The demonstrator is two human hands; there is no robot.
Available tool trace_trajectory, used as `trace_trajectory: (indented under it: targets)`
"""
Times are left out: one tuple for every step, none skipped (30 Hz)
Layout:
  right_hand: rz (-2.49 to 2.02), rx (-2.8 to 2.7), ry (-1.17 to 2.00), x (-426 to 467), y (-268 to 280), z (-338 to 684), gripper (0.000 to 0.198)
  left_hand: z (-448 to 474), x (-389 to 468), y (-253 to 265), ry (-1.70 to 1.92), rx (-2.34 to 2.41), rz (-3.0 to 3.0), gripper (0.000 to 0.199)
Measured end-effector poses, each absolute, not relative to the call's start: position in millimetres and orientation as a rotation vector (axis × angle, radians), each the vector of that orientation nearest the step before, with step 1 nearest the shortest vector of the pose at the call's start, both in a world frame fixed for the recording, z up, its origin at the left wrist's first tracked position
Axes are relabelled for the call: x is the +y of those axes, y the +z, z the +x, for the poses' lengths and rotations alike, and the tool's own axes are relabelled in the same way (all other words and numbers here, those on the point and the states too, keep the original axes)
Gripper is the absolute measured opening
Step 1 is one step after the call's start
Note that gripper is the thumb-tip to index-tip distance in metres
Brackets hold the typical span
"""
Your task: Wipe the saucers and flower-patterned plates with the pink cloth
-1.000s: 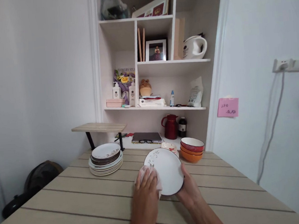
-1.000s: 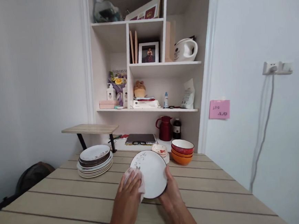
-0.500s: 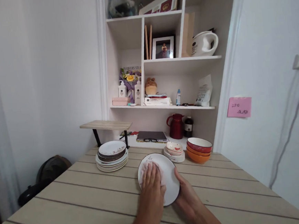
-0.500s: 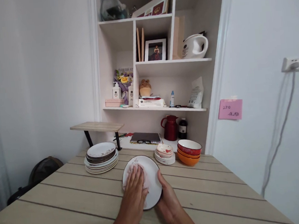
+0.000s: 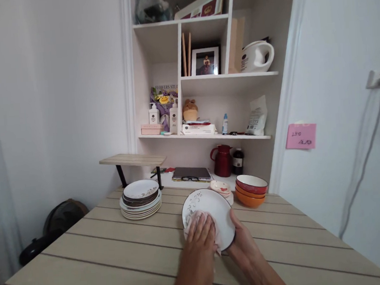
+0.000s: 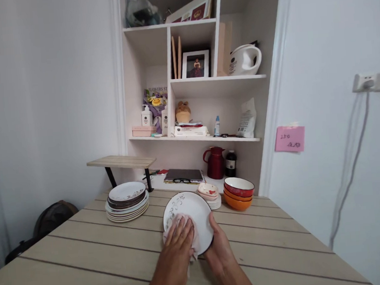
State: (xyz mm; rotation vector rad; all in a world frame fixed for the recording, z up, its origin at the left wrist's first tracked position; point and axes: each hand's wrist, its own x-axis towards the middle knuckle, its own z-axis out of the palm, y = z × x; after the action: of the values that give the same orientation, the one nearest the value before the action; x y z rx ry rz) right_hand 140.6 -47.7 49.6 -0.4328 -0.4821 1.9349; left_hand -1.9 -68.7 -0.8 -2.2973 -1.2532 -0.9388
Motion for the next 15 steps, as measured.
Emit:
trace_trajectory:
  targets:
    - [-0.448,-0.477,1.942,-48.3,50.2,140.3,0.053,-1.5,-67.7,-2.8,-0.936,-1.249,-2.301,0.069]
    - [-0.461,-0.472,1.947,-48.7,50.2,139.9,0.054,-1.4,-66.7,-4.5,-0.933,-1.235,-2.311,0.069]
    - [-0.468,-0.473,1.955,-49.1,49.9,139.4,0.054,-1.7,-65.9,-5.8,-0.928,-1.220,-2.327,0.070]
    - [-0.465,-0.478,1.963,-49.4,49.1,138.7,0.055,-2.3,-65.1,-6.6,-0.926,-1.205,-2.343,0.072]
    - [-0.454,-0.490,1.975,-49.6,48.0,137.8,0.056,-3.3,-64.5,-6.7,-0.927,-1.196,-2.354,0.074]
    - [-0.433,-0.507,1.990,-50.1,46.7,136.3,0.056,-4.7,-64.2,-6.0,-0.933,-1.192,-2.355,0.075]
    - [-0.412,-0.527,2.006,-50.7,45.1,134.4,0.056,-6.5,-64.1,-4.7,-0.940,-1.194,-2.350,0.076]
    - [-0.394,-0.549,2.019,-51.7,43.5,131.9,0.056,-8.6,-64.2,-2.6,-0.943,-1.198,-2.344,0.075]
    - [-0.385,-0.571,2.029,-52.9,41.9,128.9,0.055,-10.9,-64.4,0.1,-0.939,-1.202,-2.337,0.074]
    - [-0.383,-0.593,2.027,-54.4,40.4,125.7,0.054,-13.3,-64.5,3.1,-0.934,-1.207,-2.322,0.073]
    - [-0.391,-0.613,2.016,-55.9,39.0,122.3,0.053,-15.8,-64.4,6.1,-0.929,-1.216,-2.296,0.072]
    - [-0.408,-0.630,1.999,-57.3,37.7,119.0,0.051,-18.3,-63.9,9.0,-0.930,-1.229,-2.254,0.072]
    - [-0.426,-0.644,1.986,-58.3,36.5,116.2,0.050,-20.7,-63.1,11.5,-0.940,-1.259,-2.189,0.071]
    - [-0.437,-0.653,1.980,-58.6,35.4,114.0,0.049,-22.8,-61.9,13.3,-0.960,-1.303,-2.104,0.071]
    - [-0.439,-0.656,1.983,-58.1,34.3,112.8,0.049,-24.6,-60.4,14.3,-0.984,-1.352,-2.014,0.070]
